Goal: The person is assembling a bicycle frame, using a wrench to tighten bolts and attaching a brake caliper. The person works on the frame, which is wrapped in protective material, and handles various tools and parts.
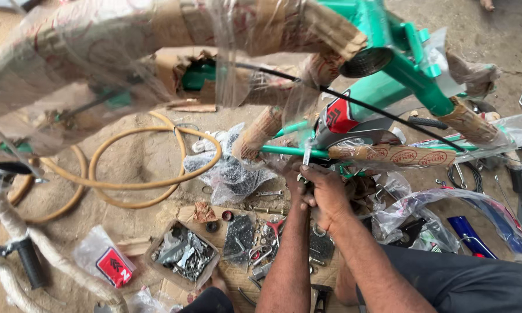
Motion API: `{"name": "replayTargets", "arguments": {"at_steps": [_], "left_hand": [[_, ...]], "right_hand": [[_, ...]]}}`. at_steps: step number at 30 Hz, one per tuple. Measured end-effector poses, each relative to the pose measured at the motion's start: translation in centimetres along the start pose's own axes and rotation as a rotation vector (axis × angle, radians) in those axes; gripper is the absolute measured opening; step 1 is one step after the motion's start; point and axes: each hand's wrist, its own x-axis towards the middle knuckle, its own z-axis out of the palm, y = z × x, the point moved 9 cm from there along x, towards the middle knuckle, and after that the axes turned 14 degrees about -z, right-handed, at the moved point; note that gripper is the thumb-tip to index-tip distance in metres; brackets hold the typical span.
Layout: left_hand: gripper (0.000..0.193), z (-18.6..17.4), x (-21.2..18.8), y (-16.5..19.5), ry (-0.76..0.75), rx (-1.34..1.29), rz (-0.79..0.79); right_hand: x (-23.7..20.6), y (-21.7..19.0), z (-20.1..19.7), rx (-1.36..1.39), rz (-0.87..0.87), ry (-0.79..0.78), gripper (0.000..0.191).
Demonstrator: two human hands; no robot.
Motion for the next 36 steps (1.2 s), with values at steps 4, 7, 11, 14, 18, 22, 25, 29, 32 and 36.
{"name": "replayTargets", "arguments": {"at_steps": [4,7,11,14,18,22,25,29,32,36], "left_hand": [[0.034,-0.2,0.4,0.1,-0.002,-0.001,0.005],[0.034,-0.7,-0.3,0.3,0.004,0.003,0.001],[0.034,-1.1,-1.2,0.7,-0.004,0.013,0.004],[0.035,-1.1,-0.5,1.1,-0.002,0.001,0.017],[0.035,-1.0,0.8,1.4,-0.001,0.001,0.005],[0.035,-0.8,1.1,1.5,-0.009,-0.009,0.005],[0.036,-0.8,0.5,1.4,-0.013,-0.006,0.005],[0.036,-1.1,-0.8,1.4,-0.021,0.010,0.014],[0.036,-1.1,-0.4,1.5,-0.019,-0.004,0.037],[0.037,-0.8,0.8,1.4,-0.022,0.005,0.037]], "right_hand": [[2.1,0.0,3.2,0.182,0.032,0.054,0.015],[2.7,0.7,8.0,0.485,0.098,0.173,0.017],[2.5,-0.6,11.3,0.634,0.094,0.039,0.019],[0.3,-0.9,7.0,0.283,0.020,-0.022,0.021],[-0.4,-0.6,0.4,0.076,0.060,0.010,0.021],[2.1,-0.6,1.2,0.038,0.029,0.016,0.020],[4.1,1.3,7.3,0.484,0.085,0.092,0.014],[4.3,2.4,9.8,0.696,0.147,0.183,0.021],[2.2,1.4,5.8,0.321,0.019,0.009,0.015],[0.8,1.1,-0.3,0.164,0.033,-0.009,0.015]]}}
